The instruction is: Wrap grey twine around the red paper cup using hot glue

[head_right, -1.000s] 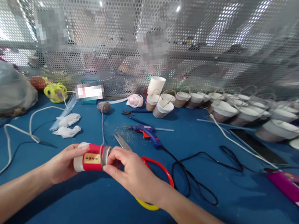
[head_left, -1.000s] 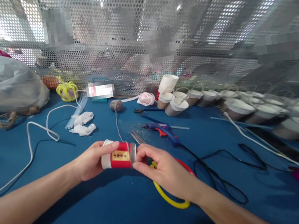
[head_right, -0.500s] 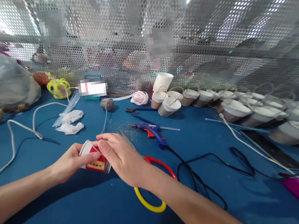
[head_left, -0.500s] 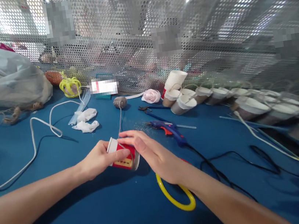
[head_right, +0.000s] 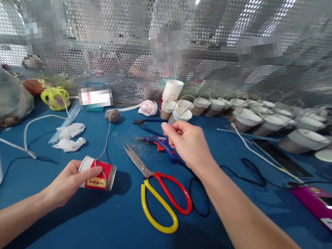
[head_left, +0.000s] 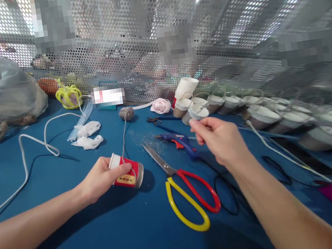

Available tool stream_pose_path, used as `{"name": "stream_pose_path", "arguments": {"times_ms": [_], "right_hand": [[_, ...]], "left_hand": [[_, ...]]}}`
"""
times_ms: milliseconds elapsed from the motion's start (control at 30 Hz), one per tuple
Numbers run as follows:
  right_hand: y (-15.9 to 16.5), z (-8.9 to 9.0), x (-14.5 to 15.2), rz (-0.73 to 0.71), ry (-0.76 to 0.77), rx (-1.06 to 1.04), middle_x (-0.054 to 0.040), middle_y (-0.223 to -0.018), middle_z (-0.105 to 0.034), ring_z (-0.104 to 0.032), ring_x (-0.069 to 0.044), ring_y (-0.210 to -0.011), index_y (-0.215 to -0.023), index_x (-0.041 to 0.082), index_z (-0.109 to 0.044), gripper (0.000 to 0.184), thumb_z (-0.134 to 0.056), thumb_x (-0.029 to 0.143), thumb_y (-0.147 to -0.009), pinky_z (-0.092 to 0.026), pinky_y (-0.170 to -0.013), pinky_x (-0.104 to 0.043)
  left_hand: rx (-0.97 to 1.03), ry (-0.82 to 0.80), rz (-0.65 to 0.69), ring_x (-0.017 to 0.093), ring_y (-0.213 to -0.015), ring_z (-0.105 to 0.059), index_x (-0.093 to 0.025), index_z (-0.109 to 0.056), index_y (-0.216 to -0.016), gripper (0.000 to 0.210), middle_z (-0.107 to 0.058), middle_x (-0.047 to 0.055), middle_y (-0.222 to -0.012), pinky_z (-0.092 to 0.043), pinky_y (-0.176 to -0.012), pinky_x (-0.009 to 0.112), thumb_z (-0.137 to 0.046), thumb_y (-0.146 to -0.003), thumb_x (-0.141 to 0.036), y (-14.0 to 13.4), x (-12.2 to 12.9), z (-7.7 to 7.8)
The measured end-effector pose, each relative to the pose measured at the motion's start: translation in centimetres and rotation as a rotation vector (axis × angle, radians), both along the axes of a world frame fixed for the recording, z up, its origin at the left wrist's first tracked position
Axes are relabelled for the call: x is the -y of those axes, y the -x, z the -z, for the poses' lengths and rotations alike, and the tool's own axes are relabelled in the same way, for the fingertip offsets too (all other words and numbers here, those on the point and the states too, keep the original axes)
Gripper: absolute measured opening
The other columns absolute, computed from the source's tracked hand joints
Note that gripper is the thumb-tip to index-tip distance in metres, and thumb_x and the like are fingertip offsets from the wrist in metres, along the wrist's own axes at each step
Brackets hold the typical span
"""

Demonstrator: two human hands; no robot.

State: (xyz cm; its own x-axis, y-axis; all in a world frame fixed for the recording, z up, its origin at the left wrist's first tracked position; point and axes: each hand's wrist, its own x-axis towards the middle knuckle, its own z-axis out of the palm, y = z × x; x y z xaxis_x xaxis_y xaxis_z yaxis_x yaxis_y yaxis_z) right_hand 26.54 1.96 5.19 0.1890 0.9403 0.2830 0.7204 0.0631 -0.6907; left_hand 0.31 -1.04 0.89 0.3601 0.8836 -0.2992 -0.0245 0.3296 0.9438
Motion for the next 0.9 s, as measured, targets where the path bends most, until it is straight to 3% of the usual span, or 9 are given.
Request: {"name": "stream_pose_path", "arguments": {"times_ms": [100,233,367,433,533,633,700,800,900], "right_hand": [[-2.0,0.7,-0.4,0.049,0.117,0.156,-0.0029,-0.056,-0.060,-0.056,-0.017,-0.055,-0.061,0.020,-0.057,0.022,-0.058,0.038,-0.073,-0.041,-0.055,-0.029],[-2.7,2.7,-1.4,0.006,0.325,0.303,-0.0064,-0.066,-0.065,-0.060,-0.021,-0.063,-0.062,0.017,-0.061,0.011,-0.070,0.024,-0.061,-0.044,-0.061,-0.032],[-2.8,4.2,-2.4,-0.027,0.435,0.368,-0.0059,-0.096,-0.062,-0.059,-0.016,-0.082,-0.092,0.016,-0.061,0.019,-0.055,0.031,-0.082,-0.048,-0.073,-0.034],[-2.8,4.4,-2.6,-0.010,0.441,0.355,-0.0058,-0.102,-0.060,-0.058,-0.016,-0.086,-0.099,0.017,-0.058,0.020,-0.051,0.030,-0.085,-0.048,-0.075,-0.035],[-2.6,4.2,-2.3,0.035,0.396,0.273,-0.0101,-0.087,-0.064,-0.061,-0.023,-0.081,-0.089,0.015,-0.059,0.017,-0.062,0.024,-0.074,-0.047,-0.071,-0.036],[-1.7,3.1,-0.9,0.016,0.328,0.128,-0.0117,-0.092,-0.065,-0.063,-0.022,-0.078,-0.100,0.015,-0.053,0.030,-0.059,0.021,-0.071,-0.048,-0.066,-0.033],[-0.8,2.1,0.7,-0.070,0.329,0.007,-0.0082,-0.093,-0.066,-0.063,-0.017,-0.072,-0.101,0.017,-0.052,0.030,-0.056,0.028,-0.074,-0.049,-0.062,-0.029],[0.8,0.8,3.2,-0.266,0.450,-0.255,-0.0029,-0.063,-0.063,-0.059,-0.015,-0.056,-0.076,0.017,-0.057,0.026,-0.059,0.043,-0.072,-0.047,-0.053,-0.026],[2.3,0.4,5.1,-0.329,0.482,-0.257,-0.0011,-0.056,-0.060,-0.056,-0.013,-0.051,-0.078,0.017,-0.060,0.024,-0.060,0.040,-0.071,-0.048,-0.051,-0.025]], "left_hand": [[-0.013,-0.006,-0.015,0.012,-0.054,-0.057,-0.011,-0.068,-0.066,0.025,-0.068,0.002,-0.060,-0.039,-0.053,0.021,-0.070,-0.065,-0.036,0.1,-0.1,0.0],[-0.015,-0.001,-0.023,0.011,-0.054,-0.057,-0.011,-0.068,-0.067,0.024,-0.068,0.002,-0.060,-0.039,-0.053,0.020,-0.070,-0.065,-0.036,0.0,-0.1,0.0],[-0.033,-0.023,-0.022,0.012,-0.056,-0.057,-0.011,-0.069,-0.070,0.025,-0.069,0.002,-0.062,-0.040,-0.055,0.020,-0.068,-0.067,-0.036,0.0,-0.2,0.0],[-0.052,-0.049,-0.018,0.012,-0.057,-0.058,-0.011,-0.069,-0.070,0.026,-0.069,0.002,-0.063,-0.040,-0.055,0.021,-0.067,-0.068,-0.037,0.0,-0.3,0.1],[-0.091,-0.069,-0.013,0.013,-0.057,-0.058,-0.011,-0.069,-0.072,0.027,-0.069,0.002,-0.064,-0.040,-0.055,0.021,-0.066,-0.069,-0.038,0.2,-0.5,0.3],[-0.124,-0.087,0.002,0.014,-0.058,-0.058,-0.011,-0.069,-0.074,0.028,-0.069,0.003,-0.065,-0.040,-0.056,0.021,-0.064,-0.070,-0.038,0.3,-0.7,0.6],[-0.137,-0.120,0.017,0.014,-0.059,-0.058,-0.011,-0.069,-0.075,0.029,-0.068,0.003,-0.066,-0.041,-0.057,0.022,-0.063,-0.071,-0.039,0.3,-0.7,0.7],[-0.178,-0.182,0.042,0.013,-0.058,-0.056,-0.010,-0.068,-0.073,0.029,-0.066,0.003,-0.064,-0.041,-0.056,0.022,-0.061,-0.072,-0.038,0.3,-0.6,0.7],[-0.242,-0.223,0.078,0.012,-0.055,-0.052,-0.009,-0.067,-0.072,0.031,-0.063,0.002,-0.061,-0.038,-0.053,0.021,-0.057,-0.075,-0.039,0.3,-0.5,0.7]]}}
